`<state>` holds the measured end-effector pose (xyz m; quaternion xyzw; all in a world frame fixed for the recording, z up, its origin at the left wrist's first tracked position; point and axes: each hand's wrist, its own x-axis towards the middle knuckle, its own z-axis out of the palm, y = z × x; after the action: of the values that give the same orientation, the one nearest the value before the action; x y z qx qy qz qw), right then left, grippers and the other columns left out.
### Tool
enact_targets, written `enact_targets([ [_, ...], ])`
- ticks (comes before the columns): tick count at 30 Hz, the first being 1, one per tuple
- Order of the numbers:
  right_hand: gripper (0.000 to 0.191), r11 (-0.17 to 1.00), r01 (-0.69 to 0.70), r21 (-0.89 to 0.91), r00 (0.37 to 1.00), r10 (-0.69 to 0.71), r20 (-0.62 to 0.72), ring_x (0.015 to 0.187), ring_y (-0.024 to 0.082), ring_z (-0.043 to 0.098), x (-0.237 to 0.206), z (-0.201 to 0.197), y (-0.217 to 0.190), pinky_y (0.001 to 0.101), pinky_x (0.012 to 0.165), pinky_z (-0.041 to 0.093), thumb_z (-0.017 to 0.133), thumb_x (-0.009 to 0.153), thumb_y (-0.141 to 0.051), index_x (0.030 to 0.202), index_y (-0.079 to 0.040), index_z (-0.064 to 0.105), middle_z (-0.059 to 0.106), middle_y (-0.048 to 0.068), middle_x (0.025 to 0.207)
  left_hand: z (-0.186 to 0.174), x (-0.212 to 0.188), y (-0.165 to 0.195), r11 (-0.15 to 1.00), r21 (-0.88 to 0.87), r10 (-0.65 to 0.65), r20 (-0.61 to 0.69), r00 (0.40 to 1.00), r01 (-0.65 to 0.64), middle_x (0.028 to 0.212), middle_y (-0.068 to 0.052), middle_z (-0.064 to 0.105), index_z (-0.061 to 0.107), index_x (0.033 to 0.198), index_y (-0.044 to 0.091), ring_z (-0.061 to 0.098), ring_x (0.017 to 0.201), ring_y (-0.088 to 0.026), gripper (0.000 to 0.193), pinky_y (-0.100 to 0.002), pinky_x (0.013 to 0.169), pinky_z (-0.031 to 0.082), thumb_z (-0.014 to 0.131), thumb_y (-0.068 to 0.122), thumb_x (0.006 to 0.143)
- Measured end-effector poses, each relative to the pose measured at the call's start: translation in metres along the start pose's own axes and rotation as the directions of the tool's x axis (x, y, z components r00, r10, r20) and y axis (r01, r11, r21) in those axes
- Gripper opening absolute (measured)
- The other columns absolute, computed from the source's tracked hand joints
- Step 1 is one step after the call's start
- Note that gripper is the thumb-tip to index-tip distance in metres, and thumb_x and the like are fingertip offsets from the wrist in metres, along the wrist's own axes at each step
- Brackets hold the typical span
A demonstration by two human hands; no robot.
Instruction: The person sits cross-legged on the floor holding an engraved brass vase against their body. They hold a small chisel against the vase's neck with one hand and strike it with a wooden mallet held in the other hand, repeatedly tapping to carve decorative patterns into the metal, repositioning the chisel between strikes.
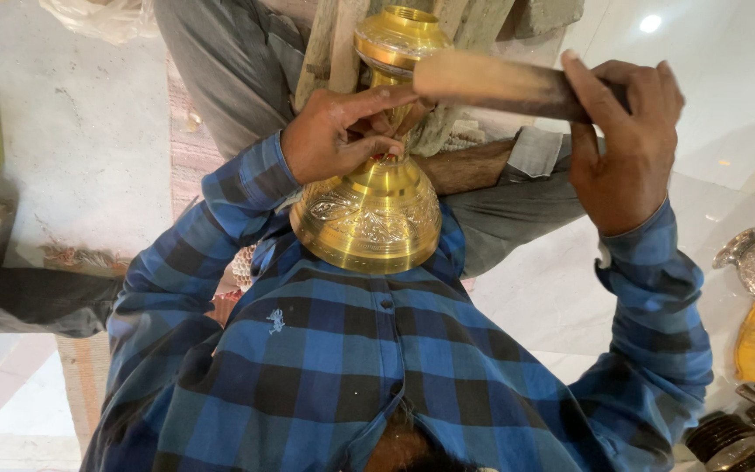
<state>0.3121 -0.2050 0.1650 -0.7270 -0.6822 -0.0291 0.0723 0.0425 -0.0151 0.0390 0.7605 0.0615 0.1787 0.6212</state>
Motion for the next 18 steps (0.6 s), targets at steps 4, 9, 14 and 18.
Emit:
enact_targets([
  [4, 0.061, 0.809, -0.173, 0.561, 0.984, 0.159, 0.074, 0.101, 0.018, 0.064, -0.003, 0.003, 0.000, 0.0361, 0.094, 0.054, 0.068, 0.096, 0.007, 0.151, -0.014, 0.052, 0.063, 0.011, 0.113, -0.002, 0.002, 0.000, 0.998, 0.048, -0.046, 0.029, 0.999, 0.045, 0.097, -0.010, 0.078, 0.051, 0.152, 0.013, 0.078, 0.086, -0.018, 0.065, -0.030, 0.079, 0.065, 0.082, 0.006, 0.095],
  [9, 0.060, 0.860, -0.168, 0.481, 0.986, 0.154, 0.070, 0.101, 0.023, 0.065, -0.009, 0.007, 0.002, 0.0326, 0.095, 0.057, 0.071, 0.101, 0.010, 0.154, -0.009, 0.049, 0.060, 0.013, 0.115, -0.005, 0.005, 0.004, 0.999, 0.003, -0.033, 0.057, 0.998, 0.033, 0.093, -0.009, 0.078, 0.051, 0.154, 0.015, 0.078, 0.084, -0.016, 0.066, -0.030, 0.080, 0.066, 0.081, 0.008, 0.095],
  [14, 0.064, 0.962, -0.085, 0.259, 0.996, 0.090, -0.008, 0.099, 0.028, 0.063, -0.010, 0.008, -0.001, 0.0381, 0.095, 0.054, 0.072, 0.088, 0.013, 0.146, -0.007, 0.053, 0.061, 0.016, 0.111, -0.008, 0.008, 0.009, 0.998, 0.021, -0.054, 0.080, 0.995, 0.053, 0.090, -0.009, 0.077, 0.051, 0.153, 0.015, 0.077, 0.081, -0.016, 0.066, -0.030, 0.078, 0.064, 0.081, 0.008, 0.095],
  [18, 0.054, 0.759, -0.144, 0.634, 0.987, 0.157, 0.037, 0.114, 0.025, 0.064, -0.010, 0.011, -0.004, 0.0404, 0.108, 0.054, 0.068, 0.102, 0.011, 0.149, -0.009, 0.049, 0.062, 0.014, 0.121, -0.009, 0.008, 0.006, 1.000, -0.018, -0.019, 0.106, 0.994, 0.021, 0.097, -0.009, 0.079, 0.051, 0.155, 0.015, 0.079, 0.088, -0.015, 0.064, -0.029, 0.081, 0.066, 0.077, 0.005, 0.098],
])
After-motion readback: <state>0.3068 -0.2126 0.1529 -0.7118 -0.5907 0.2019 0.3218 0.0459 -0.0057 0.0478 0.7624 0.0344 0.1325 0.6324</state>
